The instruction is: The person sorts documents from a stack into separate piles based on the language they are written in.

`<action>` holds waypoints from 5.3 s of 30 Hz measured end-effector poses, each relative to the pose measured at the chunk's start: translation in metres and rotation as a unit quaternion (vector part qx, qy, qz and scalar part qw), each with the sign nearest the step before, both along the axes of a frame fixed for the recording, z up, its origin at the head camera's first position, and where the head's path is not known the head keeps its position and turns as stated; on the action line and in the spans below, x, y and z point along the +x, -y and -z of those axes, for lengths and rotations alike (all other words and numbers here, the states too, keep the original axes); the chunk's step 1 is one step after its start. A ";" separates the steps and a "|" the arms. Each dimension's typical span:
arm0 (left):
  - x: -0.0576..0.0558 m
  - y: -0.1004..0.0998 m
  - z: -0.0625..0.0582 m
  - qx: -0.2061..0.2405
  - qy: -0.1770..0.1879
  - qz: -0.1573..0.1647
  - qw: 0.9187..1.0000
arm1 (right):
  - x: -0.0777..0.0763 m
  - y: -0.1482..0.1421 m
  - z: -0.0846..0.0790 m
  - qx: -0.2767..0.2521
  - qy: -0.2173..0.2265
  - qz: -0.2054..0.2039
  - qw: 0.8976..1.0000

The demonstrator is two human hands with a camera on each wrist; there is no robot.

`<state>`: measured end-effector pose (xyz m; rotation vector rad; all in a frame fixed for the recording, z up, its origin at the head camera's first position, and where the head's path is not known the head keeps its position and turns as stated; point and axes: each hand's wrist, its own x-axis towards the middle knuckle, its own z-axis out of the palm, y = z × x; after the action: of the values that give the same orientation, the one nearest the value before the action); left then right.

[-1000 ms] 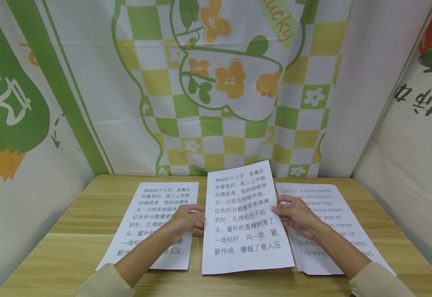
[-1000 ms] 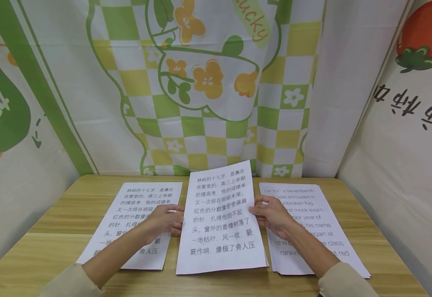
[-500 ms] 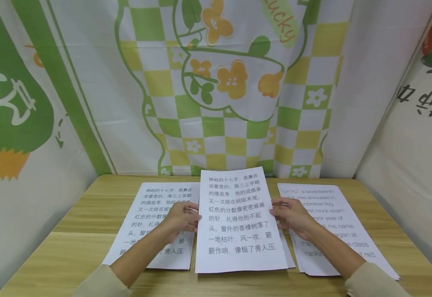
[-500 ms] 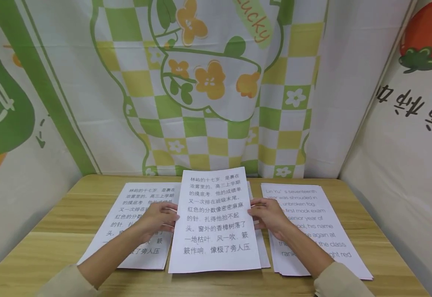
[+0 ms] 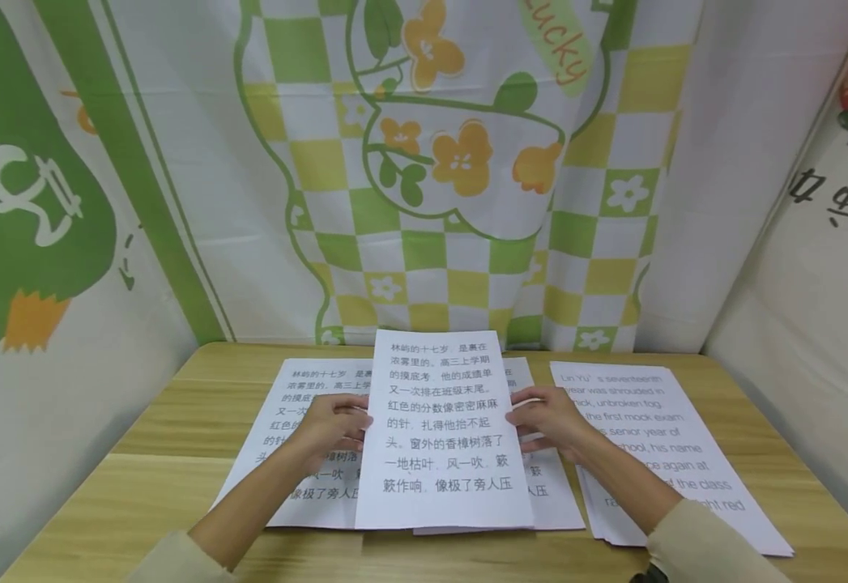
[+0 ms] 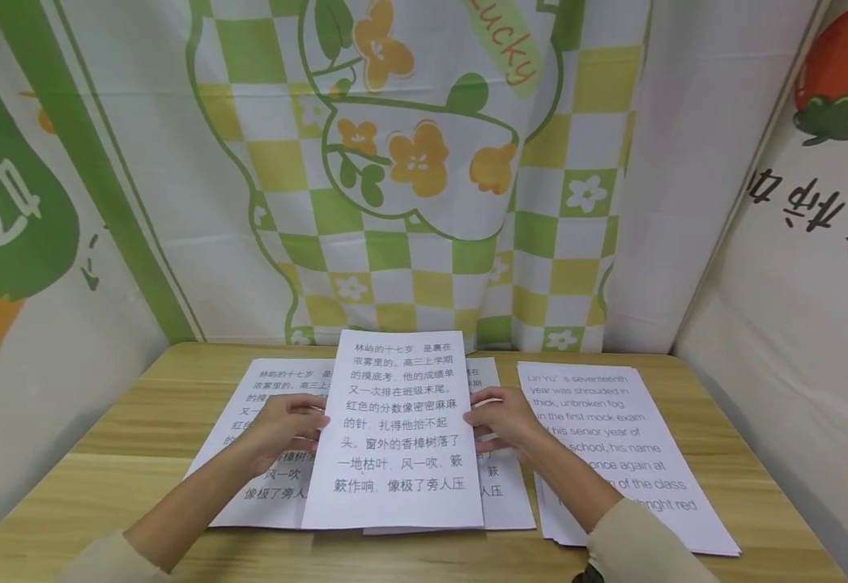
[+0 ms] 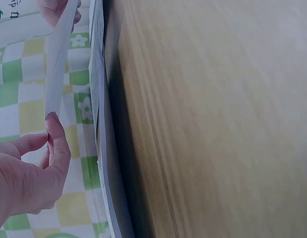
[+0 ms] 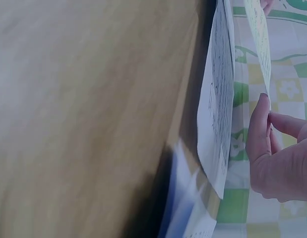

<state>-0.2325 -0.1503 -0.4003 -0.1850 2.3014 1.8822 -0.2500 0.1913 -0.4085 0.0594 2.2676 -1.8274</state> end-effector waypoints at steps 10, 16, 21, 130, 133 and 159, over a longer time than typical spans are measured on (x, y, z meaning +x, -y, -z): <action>0.000 0.024 0.000 -0.002 -0.014 0.002 1.000 | -0.007 0.027 0.000 -0.013 -0.001 -0.013 1.000; -0.002 0.037 0.002 -0.011 -0.013 0.007 1.000 | -0.011 0.039 0.002 -0.029 -0.004 -0.023 0.999; -0.002 0.048 0.001 -0.012 -0.013 0.002 1.000 | -0.014 0.049 0.005 -0.042 -0.002 -0.026 0.999; 0.005 -0.030 0.002 0.058 0.053 0.099 0.992 | -0.003 -0.054 -0.010 0.143 0.001 0.030 0.989; 0.002 -0.033 0.004 0.071 0.063 0.103 0.990 | -0.005 -0.057 -0.009 0.119 0.013 0.027 0.992; -0.005 -0.044 0.012 0.123 0.105 0.053 0.985 | -0.007 -0.065 -0.002 0.022 0.057 0.005 0.998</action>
<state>-0.2377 -0.1067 -0.4119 -0.2128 1.8886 1.9665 -0.2568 0.2561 -0.4063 0.1786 2.2316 -1.7328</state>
